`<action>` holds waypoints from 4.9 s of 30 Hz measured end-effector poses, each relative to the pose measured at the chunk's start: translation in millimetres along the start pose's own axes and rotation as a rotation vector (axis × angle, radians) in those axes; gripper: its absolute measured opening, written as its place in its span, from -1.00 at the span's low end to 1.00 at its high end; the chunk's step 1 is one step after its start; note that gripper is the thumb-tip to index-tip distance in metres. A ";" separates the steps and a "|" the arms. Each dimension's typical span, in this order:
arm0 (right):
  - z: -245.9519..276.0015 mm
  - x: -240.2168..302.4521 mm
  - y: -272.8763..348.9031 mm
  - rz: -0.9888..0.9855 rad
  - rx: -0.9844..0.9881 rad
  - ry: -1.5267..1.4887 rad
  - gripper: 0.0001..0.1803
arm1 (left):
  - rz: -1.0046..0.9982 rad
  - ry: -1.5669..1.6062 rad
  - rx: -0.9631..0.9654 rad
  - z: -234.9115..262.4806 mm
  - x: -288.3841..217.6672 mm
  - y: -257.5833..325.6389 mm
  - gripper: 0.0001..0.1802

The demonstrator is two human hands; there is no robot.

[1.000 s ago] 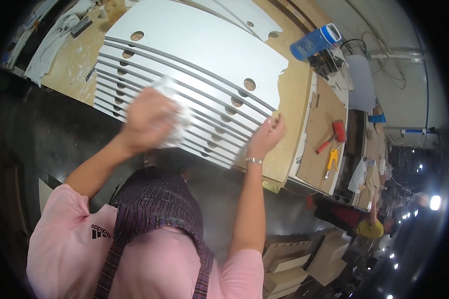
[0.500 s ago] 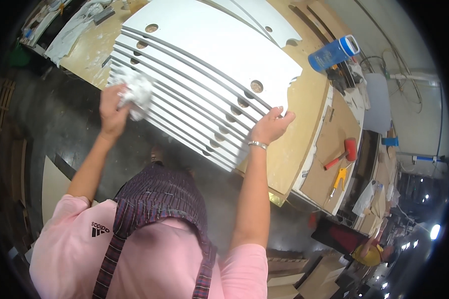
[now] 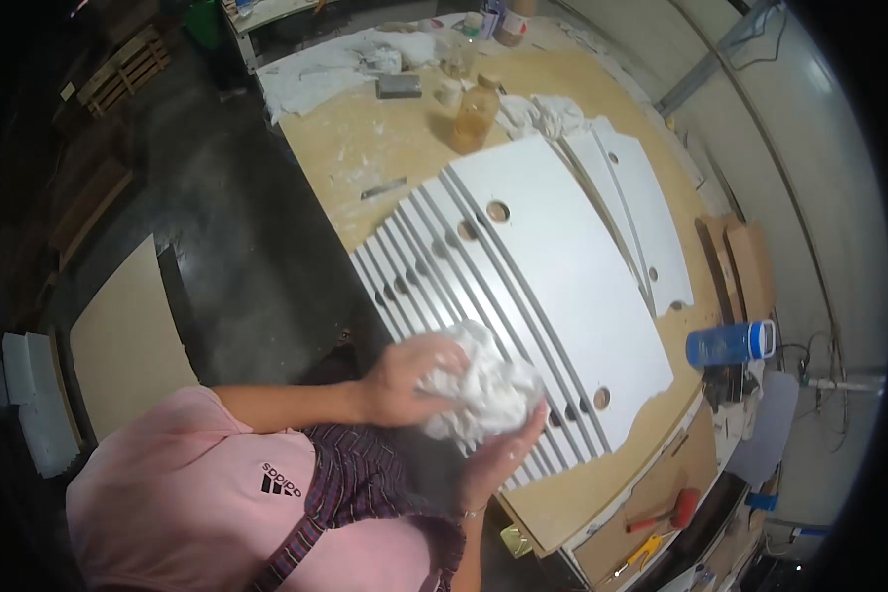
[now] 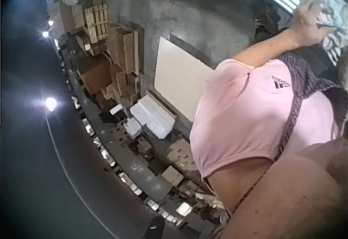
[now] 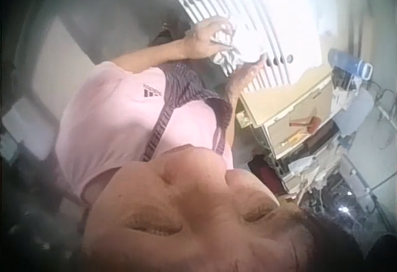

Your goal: The person applies a white substance to holes in white wooden panels using a small scraper, wipes the panels with a cloth, and pours liquid from a bottle onto the cloth.

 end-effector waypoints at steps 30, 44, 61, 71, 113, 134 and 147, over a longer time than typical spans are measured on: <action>-29.3 118.1 -78.7 0.298 -0.631 0.671 -0.65 | 0.188 -1.208 -0.236 381.5 490.1 -338.4 -0.76; 109.9 172.8 -155.7 0.568 -0.401 1.306 -0.56 | 0.379 0.451 0.179 151.2 229.1 -227.1 -0.66; 59.8 61.1 -222.6 0.842 0.101 1.483 -0.68 | -0.004 -0.193 0.396 -150.5 10.3 -11.9 -0.70; 60.4 55.2 -224.3 0.796 0.106 1.539 -0.65 | -0.042 -0.398 0.374 -163.2 6.7 -4.6 -0.66; 56.0 57.8 -221.7 0.798 0.104 1.608 -0.66 | 0.030 -0.306 0.348 -170.4 14.3 3.8 -0.69; 55.7 55.7 -220.7 0.903 0.091 1.591 -0.64 | 0.805 0.557 0.135 -142.3 64.1 66.8 -0.73; 29.8 111.2 -138.8 1.151 0.341 1.135 -0.58 | 0.682 0.481 -0.357 -24.2 73.7 85.4 -0.73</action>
Point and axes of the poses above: each hand's wrist, its own y-axis away from the middle knuckle, its own z-axis out of the back of the hand, x = y × z, the point moved 9 cm from there along -y, towards the middle knuckle, and after that the axes turned 5 degrees about z, right-handed, at the moved point
